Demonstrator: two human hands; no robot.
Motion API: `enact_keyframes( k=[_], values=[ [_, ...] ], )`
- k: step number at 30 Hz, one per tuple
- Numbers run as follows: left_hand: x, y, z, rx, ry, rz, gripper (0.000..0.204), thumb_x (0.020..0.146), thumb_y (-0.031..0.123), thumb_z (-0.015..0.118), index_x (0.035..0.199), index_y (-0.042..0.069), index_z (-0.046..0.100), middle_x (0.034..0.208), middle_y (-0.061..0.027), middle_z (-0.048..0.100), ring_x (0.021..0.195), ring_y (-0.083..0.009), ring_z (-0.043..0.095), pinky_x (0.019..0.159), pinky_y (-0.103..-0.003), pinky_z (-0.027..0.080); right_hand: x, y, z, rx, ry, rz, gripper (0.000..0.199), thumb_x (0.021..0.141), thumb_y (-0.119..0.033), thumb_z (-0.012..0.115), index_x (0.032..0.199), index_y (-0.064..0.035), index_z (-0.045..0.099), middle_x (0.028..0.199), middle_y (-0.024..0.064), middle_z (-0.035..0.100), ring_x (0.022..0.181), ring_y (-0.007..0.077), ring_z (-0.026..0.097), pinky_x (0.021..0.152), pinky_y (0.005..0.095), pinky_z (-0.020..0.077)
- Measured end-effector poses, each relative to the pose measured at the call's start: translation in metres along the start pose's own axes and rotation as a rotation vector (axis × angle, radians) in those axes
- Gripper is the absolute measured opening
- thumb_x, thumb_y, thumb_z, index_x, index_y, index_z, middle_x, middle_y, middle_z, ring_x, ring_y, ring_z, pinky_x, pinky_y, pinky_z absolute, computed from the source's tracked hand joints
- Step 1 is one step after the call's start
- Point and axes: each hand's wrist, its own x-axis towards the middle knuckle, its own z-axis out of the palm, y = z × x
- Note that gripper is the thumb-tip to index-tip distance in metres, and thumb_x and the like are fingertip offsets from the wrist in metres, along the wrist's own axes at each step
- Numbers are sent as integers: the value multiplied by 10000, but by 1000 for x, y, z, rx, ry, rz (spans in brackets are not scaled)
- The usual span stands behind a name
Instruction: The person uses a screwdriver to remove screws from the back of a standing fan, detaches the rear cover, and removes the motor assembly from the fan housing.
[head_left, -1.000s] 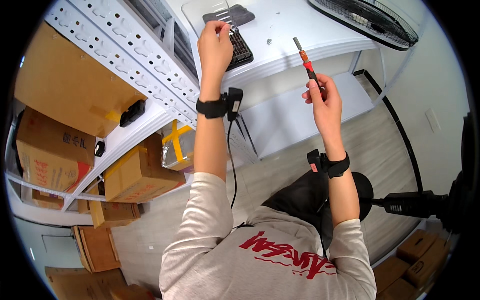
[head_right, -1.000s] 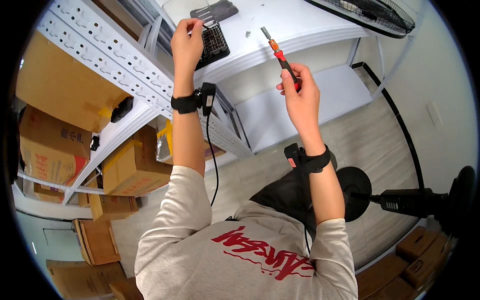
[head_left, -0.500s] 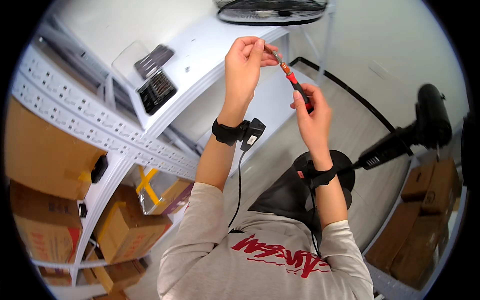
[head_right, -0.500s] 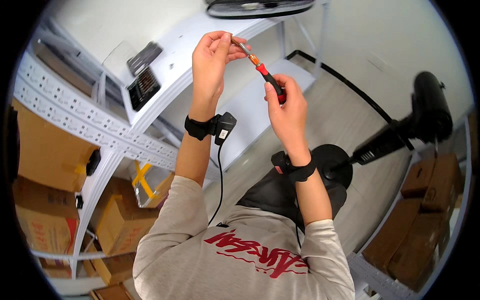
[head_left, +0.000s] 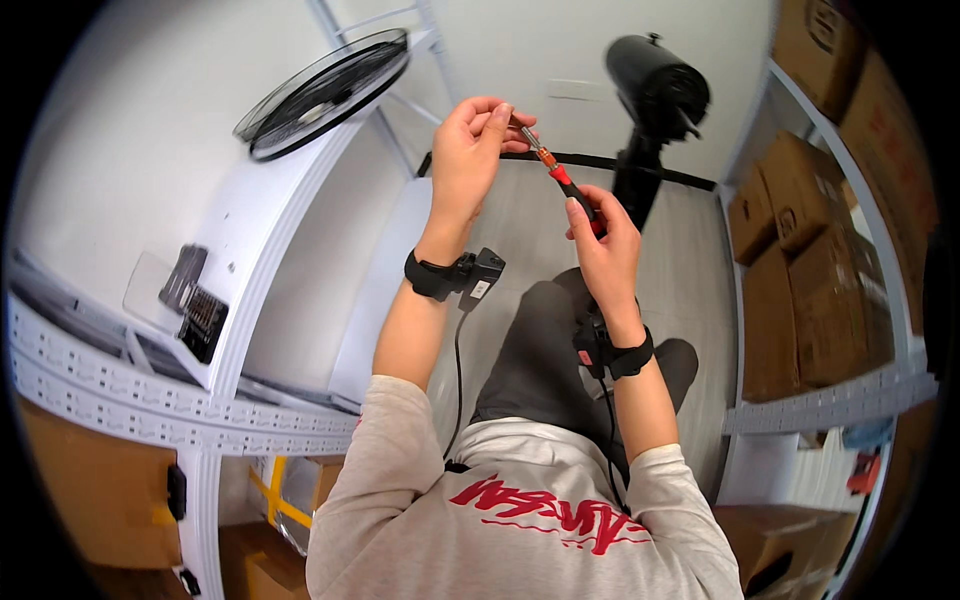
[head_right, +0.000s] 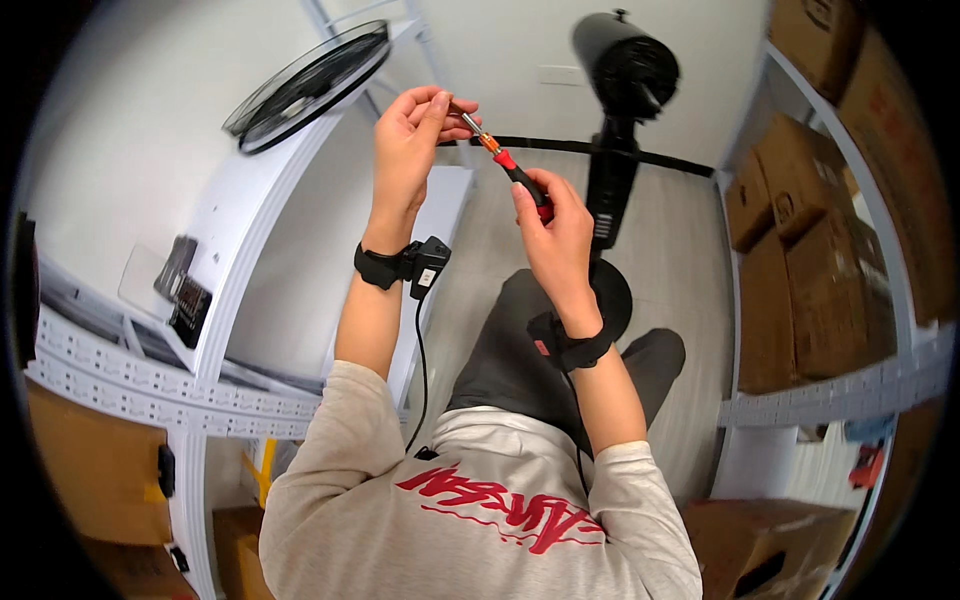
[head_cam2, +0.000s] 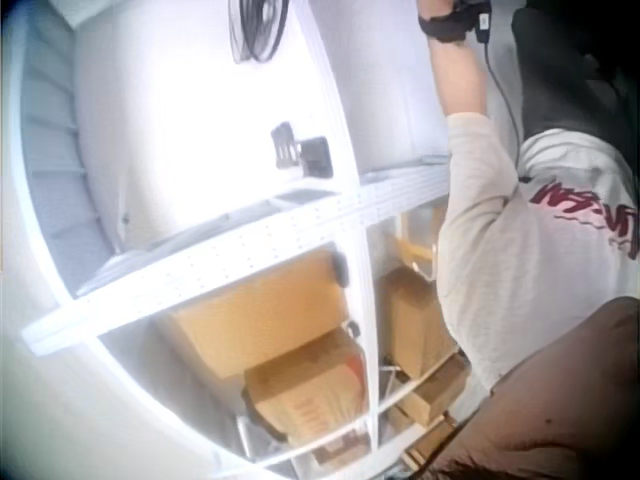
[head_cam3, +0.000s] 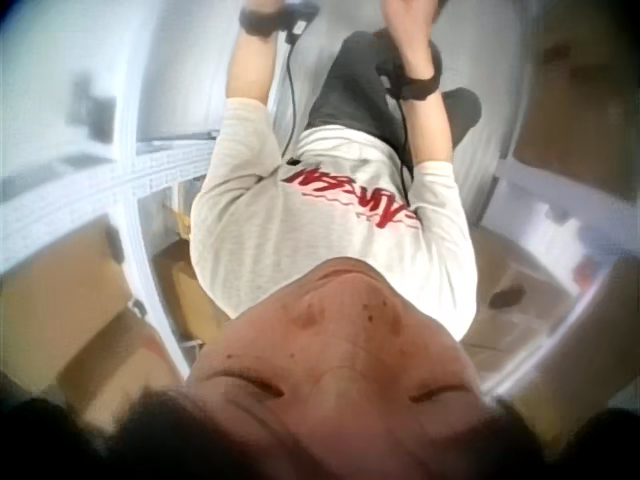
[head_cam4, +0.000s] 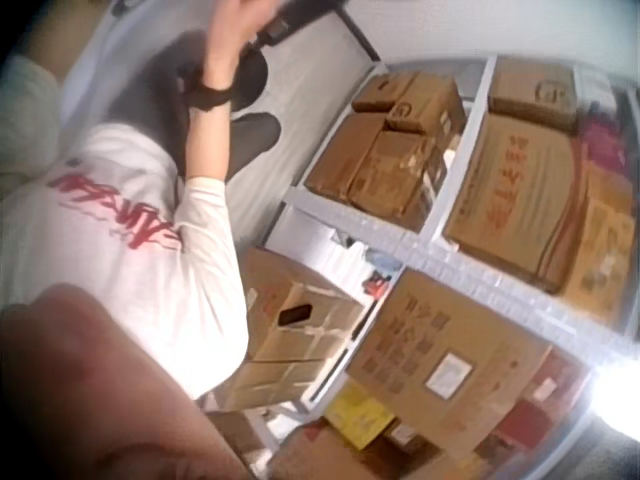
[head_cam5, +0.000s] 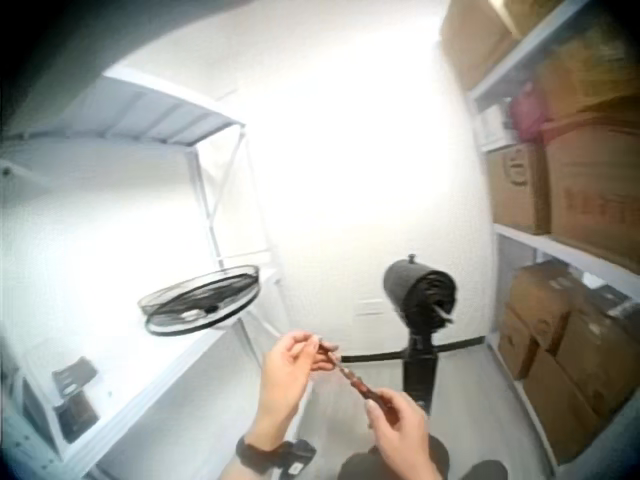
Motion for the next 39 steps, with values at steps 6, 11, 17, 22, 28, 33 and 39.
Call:
enact_keyframes(
  k=[6, 11, 17, 22, 28, 33, 39],
  values=[
    [4, -7, 39, -56, -216, -75, 230, 1005, 158, 560, 1084, -56, 592, 997, -191, 708, 840, -196, 701, 757, -291, 584, -18, -5, -45, 133, 33, 120, 233, 962, -181, 641, 1093, 10, 660, 833, 39, 666, 618, 67, 579, 552, 225, 445],
    [3, -5, 58, -24, -283, -83, 238, 999, 172, 573, 1076, -52, 601, 993, -187, 712, 848, -191, 699, 767, -295, 582, -24, -3, -48, 150, 118, 78, 237, 971, -185, 628, 1093, 17, 649, 829, 35, 670, 618, 62, 572, 561, 223, 451],
    [12, -8, 68, -168, -318, -135, 289, 1009, 188, 558, 1158, -58, 587, 1051, -203, 698, 873, -204, 700, 806, -313, 579, -15, 3, -44, 166, 160, 51, 235, 978, -172, 617, 1114, 19, 625, 851, 36, 659, 635, 67, 580, 581, 226, 477],
    [26, -39, 88, -212, -200, -64, 364, 1006, 195, 567, 1270, -53, 530, 1146, -202, 661, 988, -208, 670, 862, -320, 551, -1, 17, -58, 305, 300, -12, 248, 997, -170, 591, 1161, 16, 594, 881, 37, 656, 655, 68, 580, 587, 221, 470],
    [45, -132, 119, 432, 14, 111, 1037, 764, 368, 844, 1508, -24, 237, 1438, -258, 421, 1330, -317, 439, 1083, -421, 386, 25, 32, -107, 258, 435, -7, 266, 1013, -199, 572, 1177, 11, 582, 913, 39, 641, 662, 59, 560, 596, 209, 445],
    [48, -212, 137, 432, -168, 120, 1166, 636, 418, 895, 1492, -39, 248, 1376, -291, 467, 1299, -360, 479, 1051, -391, 419, 24, 39, -128, 261, 493, 22, 257, 1013, -210, 574, 1163, -2, 585, 919, 36, 640, 666, 55, 569, 561, 197, 413],
    [54, -230, 150, 398, -261, -98, 800, 656, 405, 885, 1258, 28, 515, 1160, -133, 663, 1095, -300, 635, 940, -389, 491, 24, 51, -146, 175, 531, 49, 263, 1007, -218, 583, 1156, -2, 595, 903, 31, 635, 664, 54, 563, 568, 201, 419]
  ],
)
